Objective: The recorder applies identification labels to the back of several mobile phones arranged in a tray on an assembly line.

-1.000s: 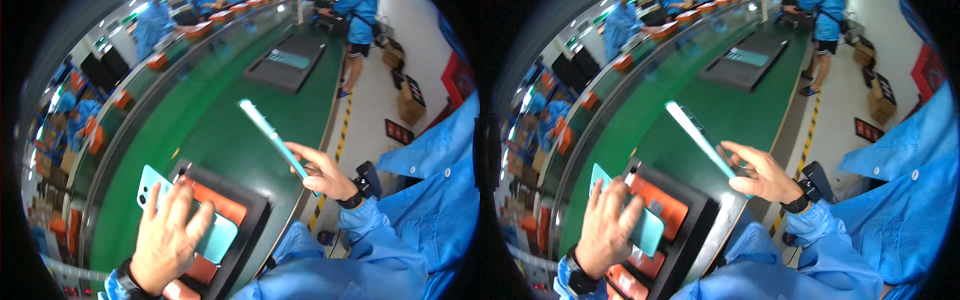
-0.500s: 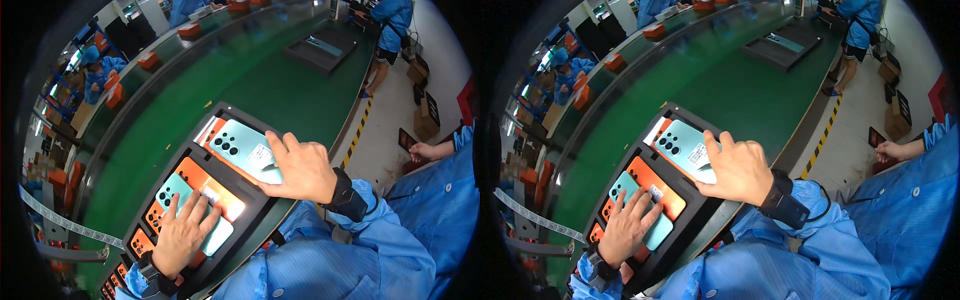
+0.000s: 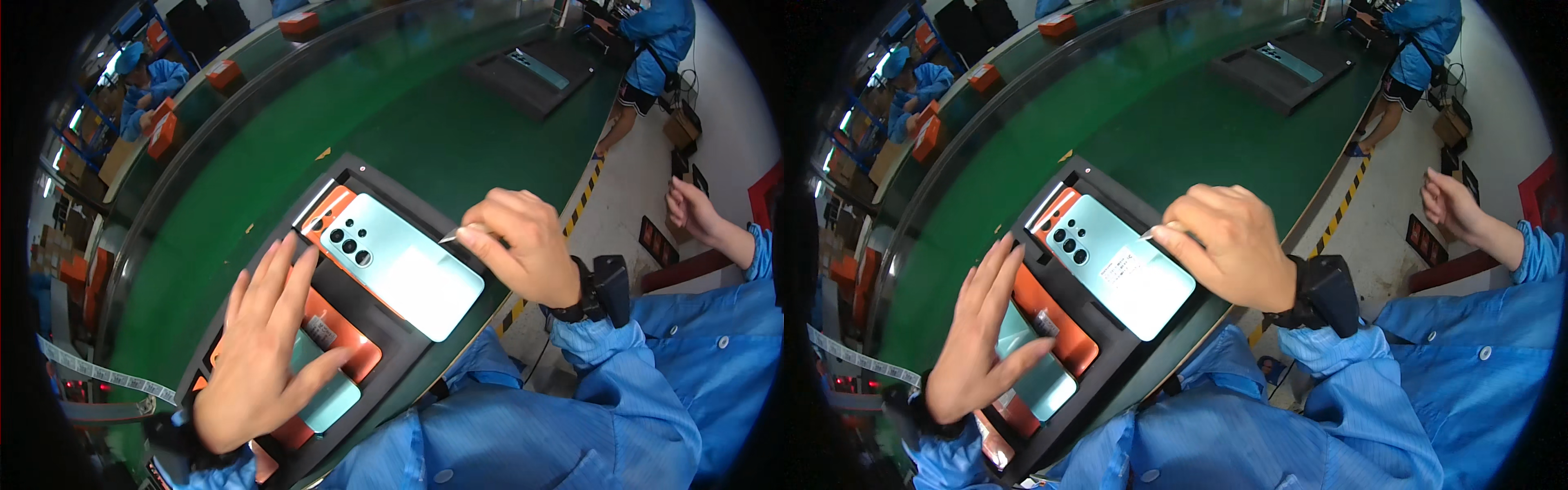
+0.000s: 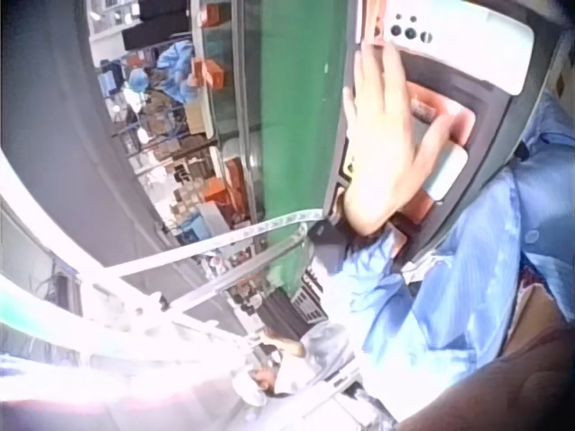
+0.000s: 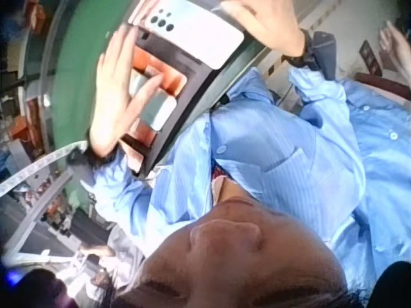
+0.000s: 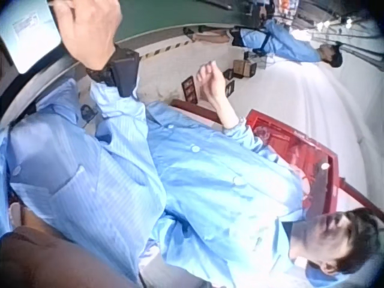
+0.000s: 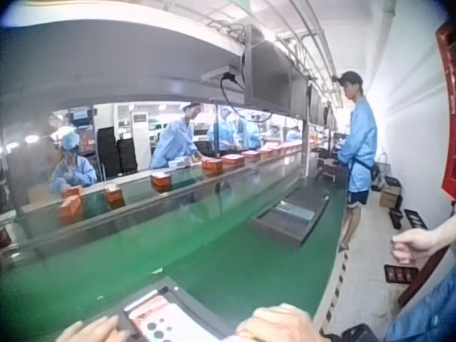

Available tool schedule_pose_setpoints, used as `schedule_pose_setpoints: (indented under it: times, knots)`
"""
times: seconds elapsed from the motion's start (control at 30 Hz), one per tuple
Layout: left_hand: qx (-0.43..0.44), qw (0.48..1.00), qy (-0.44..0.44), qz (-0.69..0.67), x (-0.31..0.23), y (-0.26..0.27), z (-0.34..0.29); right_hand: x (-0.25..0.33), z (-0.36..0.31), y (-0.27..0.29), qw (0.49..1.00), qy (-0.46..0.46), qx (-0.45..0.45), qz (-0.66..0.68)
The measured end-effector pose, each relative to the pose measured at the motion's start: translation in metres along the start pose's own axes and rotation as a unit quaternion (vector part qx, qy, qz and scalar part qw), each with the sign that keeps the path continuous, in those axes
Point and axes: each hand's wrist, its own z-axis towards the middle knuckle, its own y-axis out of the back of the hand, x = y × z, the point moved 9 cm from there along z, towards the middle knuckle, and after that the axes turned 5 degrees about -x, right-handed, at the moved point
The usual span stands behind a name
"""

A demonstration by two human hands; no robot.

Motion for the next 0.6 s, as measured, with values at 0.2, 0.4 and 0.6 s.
schedule_pose_setpoints:
  times: [0.2, 0.4, 0.6]
  knots:
    - [-0.038, 0.996, 0.075, -0.024, 0.005, -0.058, 0.036, -0.004, 0.006, -0.038, 0.998, 0.041, 0.037, 0.019]
    - [0.000, 0.994, 0.097, -0.043, 0.006, -0.076, 0.044, -0.016, 0.007, -0.042, 0.999, 0.038, 0.002, 0.011]
    - [0.005, 0.993, 0.105, -0.050, 0.007, -0.076, 0.043, -0.018, 0.008, -0.044, 0.999, 0.033, -0.009, 0.015]
